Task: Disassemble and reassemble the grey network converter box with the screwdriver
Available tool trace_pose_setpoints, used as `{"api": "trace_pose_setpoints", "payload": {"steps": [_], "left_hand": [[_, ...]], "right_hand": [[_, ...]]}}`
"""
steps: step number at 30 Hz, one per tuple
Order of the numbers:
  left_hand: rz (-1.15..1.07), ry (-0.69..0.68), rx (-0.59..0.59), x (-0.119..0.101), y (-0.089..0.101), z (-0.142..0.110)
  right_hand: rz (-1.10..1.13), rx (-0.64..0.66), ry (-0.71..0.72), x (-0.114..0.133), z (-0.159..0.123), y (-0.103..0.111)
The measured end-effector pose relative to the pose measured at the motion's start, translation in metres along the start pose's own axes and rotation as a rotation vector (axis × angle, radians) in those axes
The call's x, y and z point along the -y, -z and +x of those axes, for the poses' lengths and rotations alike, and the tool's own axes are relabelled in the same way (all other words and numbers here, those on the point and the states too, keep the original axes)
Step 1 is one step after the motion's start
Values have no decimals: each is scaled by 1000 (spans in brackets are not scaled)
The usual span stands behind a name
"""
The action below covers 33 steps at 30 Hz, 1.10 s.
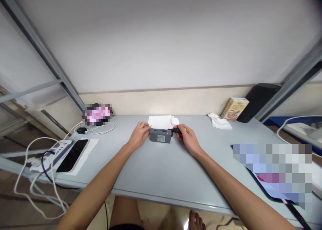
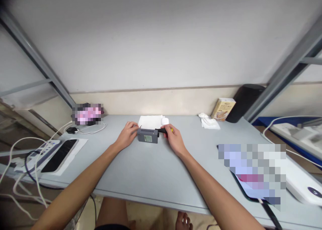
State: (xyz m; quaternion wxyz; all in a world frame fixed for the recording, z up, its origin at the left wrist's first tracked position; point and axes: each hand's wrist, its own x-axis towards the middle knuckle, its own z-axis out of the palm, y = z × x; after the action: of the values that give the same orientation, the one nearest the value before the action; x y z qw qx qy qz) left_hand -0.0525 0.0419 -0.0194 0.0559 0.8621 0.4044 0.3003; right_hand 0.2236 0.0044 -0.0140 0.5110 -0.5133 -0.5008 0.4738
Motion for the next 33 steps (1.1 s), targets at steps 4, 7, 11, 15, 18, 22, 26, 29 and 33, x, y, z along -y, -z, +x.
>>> {"api": "trace_pose_setpoints", "payload": {"steps": [4,7,11,15,18,22,26,29,33], "left_hand": [[-12,11,-9,1,-1,0],[-22,31,-19,2,-2,0],[-39,34,-15,3,-3,-1],[-43,24,-1,4,-3,-1],[-36,26,0,4,-3,0],[-34,26,4,3,-3,0],[-26,25,-15,3,-4,0],[-17,12,-17,4,-4,-1],[4,-1,-8,3,-2,-1]], "right_hand": [[-7,-1,17,0,0,0],[-11,-6,18,0,0,0],[-2,-8,24,-1,1,0],[10,-2,32,-1,1,0],[11,-7,39,-1,0,0],[13,-8,40,1,0,0],[-8,-13,34,0,0,0],[-16,-15,29,-1,1,-1],[-11,-10,20,-1,1,-1]]}}
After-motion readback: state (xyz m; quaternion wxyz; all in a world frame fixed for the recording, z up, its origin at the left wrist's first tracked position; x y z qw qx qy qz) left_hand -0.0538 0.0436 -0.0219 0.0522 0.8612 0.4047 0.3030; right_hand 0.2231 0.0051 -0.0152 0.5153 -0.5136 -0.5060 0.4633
